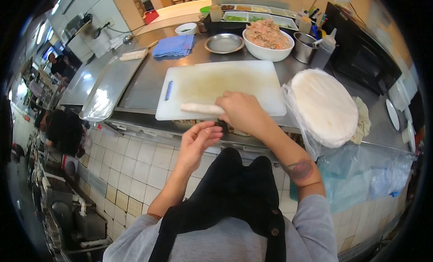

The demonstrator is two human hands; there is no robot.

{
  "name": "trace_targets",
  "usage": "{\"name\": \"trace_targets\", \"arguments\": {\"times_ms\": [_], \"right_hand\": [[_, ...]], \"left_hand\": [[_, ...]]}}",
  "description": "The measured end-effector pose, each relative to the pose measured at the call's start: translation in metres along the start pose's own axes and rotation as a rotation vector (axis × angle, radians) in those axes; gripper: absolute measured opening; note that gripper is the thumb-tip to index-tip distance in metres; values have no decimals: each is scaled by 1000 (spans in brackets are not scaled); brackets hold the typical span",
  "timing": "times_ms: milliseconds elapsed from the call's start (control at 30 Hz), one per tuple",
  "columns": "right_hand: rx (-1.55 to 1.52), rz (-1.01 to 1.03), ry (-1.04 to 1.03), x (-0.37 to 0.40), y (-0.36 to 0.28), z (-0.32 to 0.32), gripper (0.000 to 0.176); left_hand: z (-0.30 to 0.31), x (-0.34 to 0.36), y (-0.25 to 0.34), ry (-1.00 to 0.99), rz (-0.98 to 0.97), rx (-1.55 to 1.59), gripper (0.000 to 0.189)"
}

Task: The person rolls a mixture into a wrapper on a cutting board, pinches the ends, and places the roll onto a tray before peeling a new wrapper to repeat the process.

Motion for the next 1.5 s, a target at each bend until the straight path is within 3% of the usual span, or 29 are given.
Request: {"name": "trace_targets", "arguments": {"times_ms": [33,133,167,333,400,433,500,533,600,667,767,867,1000,1133,1233,1267,1333,1433,1500], "right_hand": [[-57,16,-3,2,-6,-2,23],[-89,-16,-65,13,-37,-5,27],[-70,-47,-121,16,-49,-2,27],[-259,72,-136,13,-74,21,38],[-649,68,-267,5,-67,29,44],[-648,74,-267,2,-61,30,44],[-606,-92,-7,-3,-38,34,46],[-601,-81,-1,-3,-24,32,46],[-583,-248,119,3,7,21,43],[-552,-360,209,11,24,12,38],[-497,-399,324,21,36,0,35],[-496,-406,380,22,36,-5,34],[-436,-468,332,20,30,-4,34],[-457,-503,331,19,26,-4,31],[-459,-521,313,15,23,-2,30],[-454,-528,308,14,23,-2,30],[-444,-525,296,14,24,-2,30],[-433,-529,287,14,23,-1,31],[-426,-527,284,13,22,0,30]], "left_hand": [[-2,2,0,84,112,126,22],[12,5,1,141,60,235,28],[15,6,5,242,58,227,29],[36,5,52,318,-19,170,21],[58,-11,85,280,-56,97,22],[81,-27,98,279,-103,41,23],[123,-70,128,306,-210,-30,25],[140,-96,145,336,-274,-45,26],[189,-158,162,431,-339,-171,26],[255,-226,162,477,-295,-199,26],[329,-311,139,649,-217,-222,25],[411,-377,105,700,-163,-224,22],[396,-389,89,896,-123,-358,18],[430,-415,64,743,-117,-359,24],[380,-410,78,864,14,-742,38],[381,-411,76,872,12,-740,38],[388,-423,71,783,40,-1133,32],[400,-445,57,786,86,-1374,29],[394,-445,55,826,42,-1320,26]]}}
Point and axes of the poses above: each hand's wrist, its own x-axis away from the middle knuckle, its own z-axis out of the back of the hand, y = z × x, the point moved 1 cm from there along -x, towards the middle knuckle, and after that the axes turned 15 degrees about -z, right-handed, at the moved point
